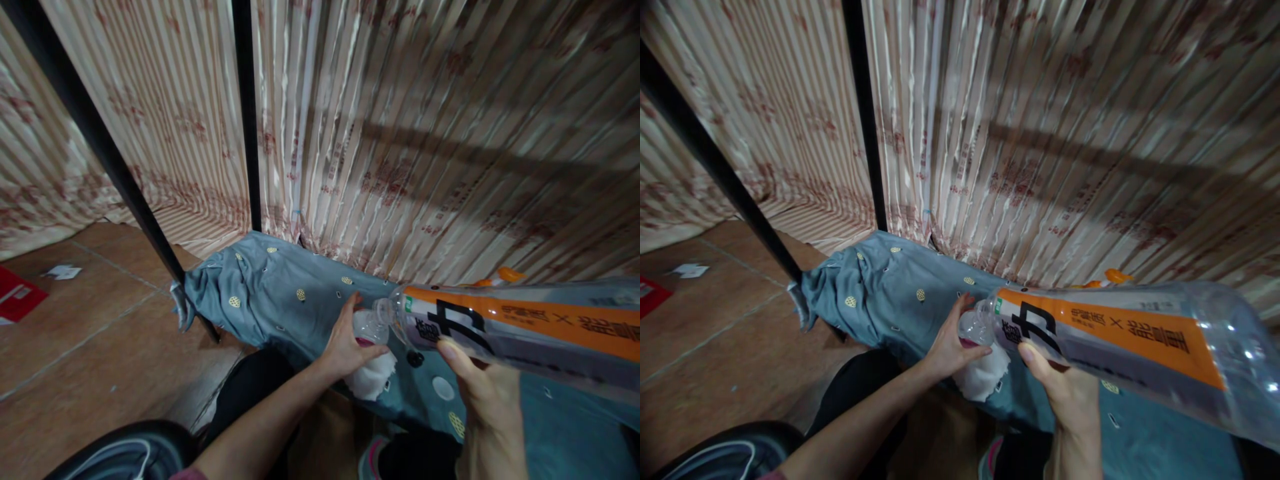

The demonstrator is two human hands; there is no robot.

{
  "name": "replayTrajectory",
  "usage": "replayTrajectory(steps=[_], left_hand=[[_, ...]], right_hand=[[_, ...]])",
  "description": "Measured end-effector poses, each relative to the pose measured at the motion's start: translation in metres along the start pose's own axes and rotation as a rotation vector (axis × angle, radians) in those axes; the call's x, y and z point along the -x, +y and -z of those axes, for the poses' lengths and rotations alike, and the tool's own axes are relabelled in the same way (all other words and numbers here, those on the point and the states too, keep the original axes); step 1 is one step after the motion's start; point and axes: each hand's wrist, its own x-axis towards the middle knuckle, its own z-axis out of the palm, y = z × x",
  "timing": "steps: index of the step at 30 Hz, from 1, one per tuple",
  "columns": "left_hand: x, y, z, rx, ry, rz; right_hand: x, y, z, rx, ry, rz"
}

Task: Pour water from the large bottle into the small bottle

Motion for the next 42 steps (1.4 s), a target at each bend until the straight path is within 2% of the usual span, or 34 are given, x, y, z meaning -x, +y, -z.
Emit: replayTrajectory(steps=[5,10,13,20,28,34,42], left_hand=[[0.001,0.001,0.001,-0.004,0.007,0.001],[0.002,0.002,0.004,-0.01,-0.002,0.004],[0.002,0.002,0.004,-0.014,-0.005,0.0],[0.001,0.003,0.005,-0.016,-0.021,0.003],[0.001,0.004,0.005,-0.022,-0.011,0.011],[0.0,0.003,0.004,-0.021,0.0,0.025],[-0.002,0.003,0.001,-0.035,0.0,0.018]], right_hand=[[0.0,0.002,0.0,-0.052,-0.006,-0.034],[-0.001,-0.006,-0.003,-0.048,0.029,-0.011],[-0.001,-0.009,-0.004,-0.017,-0.005,-0.002],[0.001,-0.002,0.0,-0.036,-0.005,-0.032],[-0.001,-0.005,-0.003,-0.035,-0.018,0.001],[0.001,0.005,0.0,-0.072,0.03,-0.017],[0.0,0.006,0.004,-0.037,0.018,-0.009]])
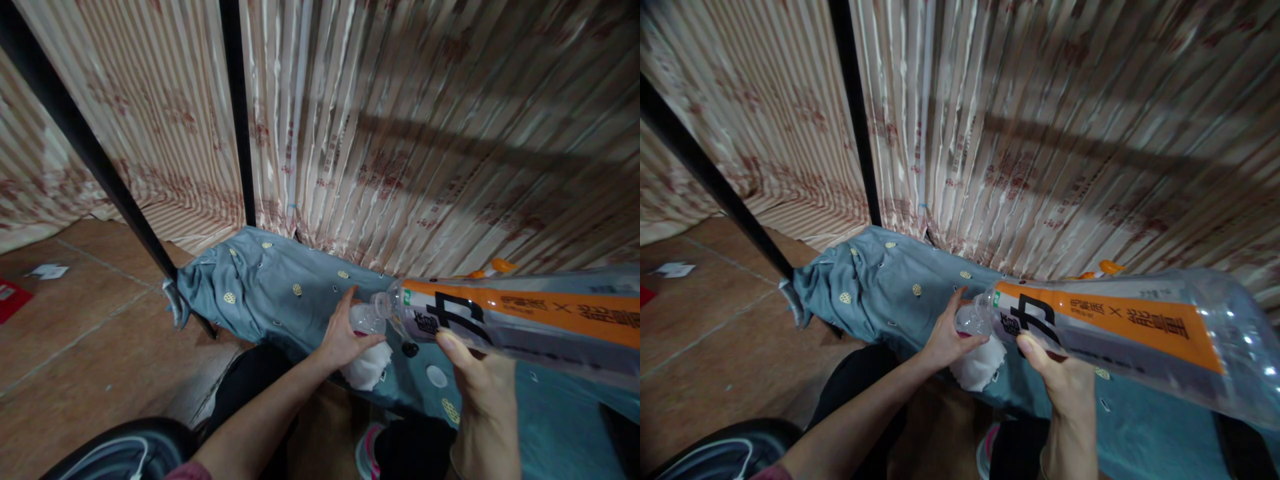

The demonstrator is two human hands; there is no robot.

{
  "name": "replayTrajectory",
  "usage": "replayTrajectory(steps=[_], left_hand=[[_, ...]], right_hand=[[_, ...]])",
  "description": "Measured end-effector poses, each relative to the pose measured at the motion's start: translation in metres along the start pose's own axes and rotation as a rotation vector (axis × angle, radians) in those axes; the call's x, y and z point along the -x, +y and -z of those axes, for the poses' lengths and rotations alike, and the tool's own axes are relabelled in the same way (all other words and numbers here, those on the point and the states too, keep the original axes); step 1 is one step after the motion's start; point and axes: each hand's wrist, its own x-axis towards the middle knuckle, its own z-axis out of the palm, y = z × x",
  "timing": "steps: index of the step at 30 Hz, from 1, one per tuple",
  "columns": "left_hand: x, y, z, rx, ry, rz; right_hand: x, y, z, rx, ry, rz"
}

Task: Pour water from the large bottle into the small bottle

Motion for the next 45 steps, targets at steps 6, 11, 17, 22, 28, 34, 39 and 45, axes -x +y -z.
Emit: replayTrajectory(steps=[6,11,17,22,28,34,39,45], left_hand=[[0.0,0.0,0.0,0.013,-0.002,0.012],[0.0,0.0,0.001,-0.006,-0.008,-0.002],[0.001,-0.001,0.002,0.002,-0.011,-0.006],[0.002,-0.001,0.002,0.0,-0.012,-0.005],[0.002,-0.001,0.003,0.002,-0.029,0.002],[0.003,-0.002,0.008,0.047,-0.073,-0.039],[0.005,-0.002,0.011,0.064,-0.083,-0.06],[0.003,-0.008,0.009,0.047,0.017,-0.041]], right_hand=[[0.003,0.011,0.004,0.015,-0.026,0.006],[0.002,0.011,0.005,0.055,-0.042,-0.017],[0.001,0.002,-0.001,-0.055,0.023,-0.083],[0.0,-0.004,-0.004,-0.037,0.032,-0.067],[-0.002,-0.002,-0.002,-0.04,-0.014,-0.014],[0.0,0.001,0.0,0.009,0.039,-0.066],[0.001,0.004,0.001,-0.005,0.01,-0.049],[0.002,0.002,-0.001,-0.021,0.005,-0.06]])
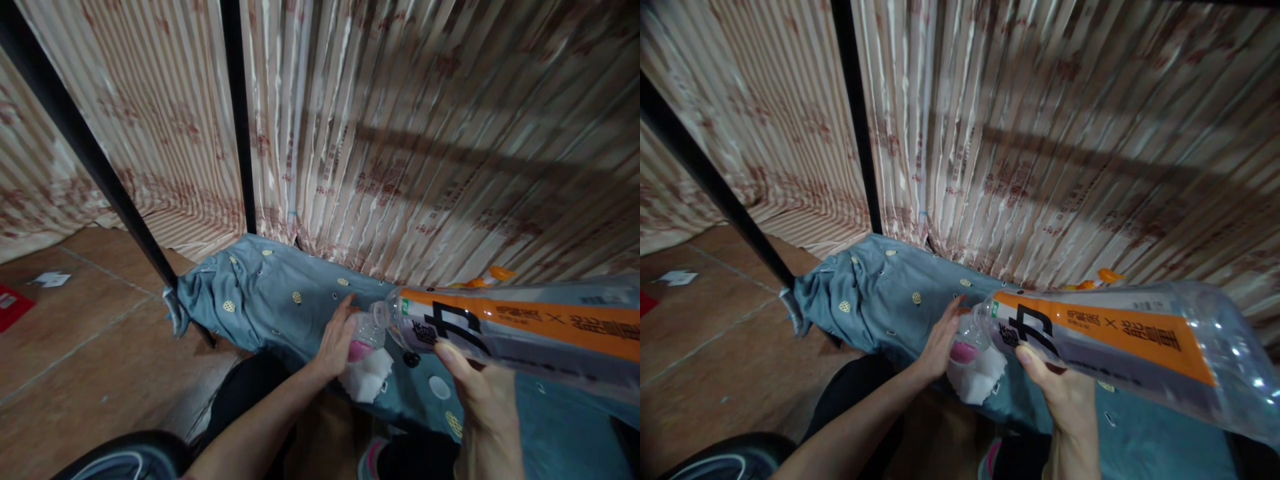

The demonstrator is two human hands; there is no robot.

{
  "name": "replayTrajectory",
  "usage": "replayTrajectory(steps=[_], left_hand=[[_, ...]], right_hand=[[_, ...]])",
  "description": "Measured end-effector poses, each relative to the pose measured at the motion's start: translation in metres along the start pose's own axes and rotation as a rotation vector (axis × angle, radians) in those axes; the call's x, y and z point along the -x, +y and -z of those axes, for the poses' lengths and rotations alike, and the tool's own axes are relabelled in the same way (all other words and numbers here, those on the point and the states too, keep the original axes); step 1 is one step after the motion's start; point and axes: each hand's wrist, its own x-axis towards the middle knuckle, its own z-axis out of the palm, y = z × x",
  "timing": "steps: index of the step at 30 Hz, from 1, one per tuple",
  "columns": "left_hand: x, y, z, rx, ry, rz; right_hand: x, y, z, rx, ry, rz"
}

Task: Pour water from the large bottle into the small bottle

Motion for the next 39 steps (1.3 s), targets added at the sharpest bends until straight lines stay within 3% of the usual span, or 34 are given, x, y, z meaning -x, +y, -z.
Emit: replayTrajectory(steps=[11,21,39], left_hand=[[-0.012,0.005,0.002,-0.024,0.028,0.089],[-0.011,0.006,0.003,0.001,0.013,0.103],[-0.01,0.006,0.002,0.011,0.048,0.126]], right_hand=[[-0.001,-0.007,-0.003,0.0,0.021,-0.005],[-0.002,0.003,0.001,0.021,-0.003,0.035],[-0.001,-0.007,-0.003,0.015,0.01,0.019]])
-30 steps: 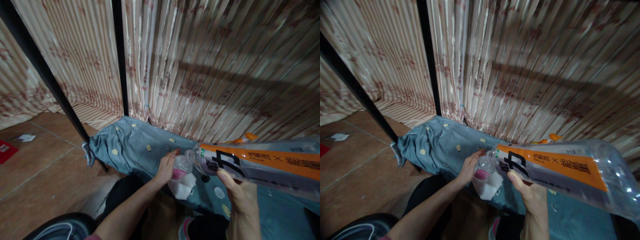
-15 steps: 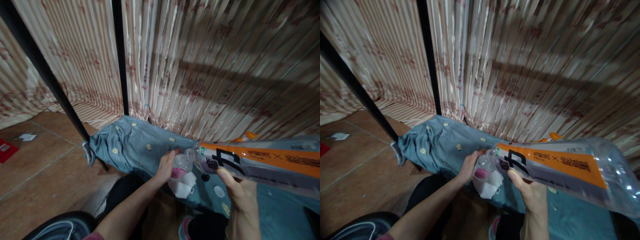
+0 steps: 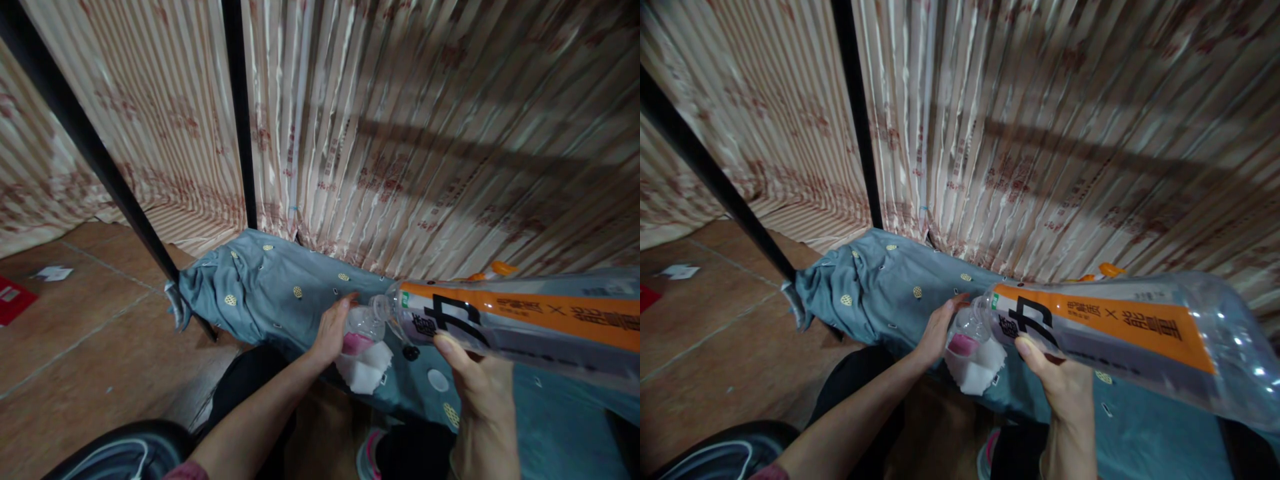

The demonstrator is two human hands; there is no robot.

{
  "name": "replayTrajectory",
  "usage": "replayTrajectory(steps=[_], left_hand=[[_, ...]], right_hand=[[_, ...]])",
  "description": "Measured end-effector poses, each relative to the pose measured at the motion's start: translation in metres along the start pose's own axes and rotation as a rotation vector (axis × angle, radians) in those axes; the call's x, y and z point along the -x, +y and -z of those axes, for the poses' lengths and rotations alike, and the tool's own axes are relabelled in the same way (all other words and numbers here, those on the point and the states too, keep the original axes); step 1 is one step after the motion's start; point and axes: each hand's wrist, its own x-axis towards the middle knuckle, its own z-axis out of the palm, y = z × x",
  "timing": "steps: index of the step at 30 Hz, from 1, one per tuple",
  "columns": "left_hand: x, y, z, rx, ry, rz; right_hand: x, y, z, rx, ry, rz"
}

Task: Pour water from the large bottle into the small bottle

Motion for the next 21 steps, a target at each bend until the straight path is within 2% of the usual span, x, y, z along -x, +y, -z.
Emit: replayTrajectory(steps=[21], left_hand=[[0.0008,0.0014,-0.0001,-0.017,-0.01,-0.013]], right_hand=[[0.001,0.0044,0.0015,-0.004,-0.003,0.012]])
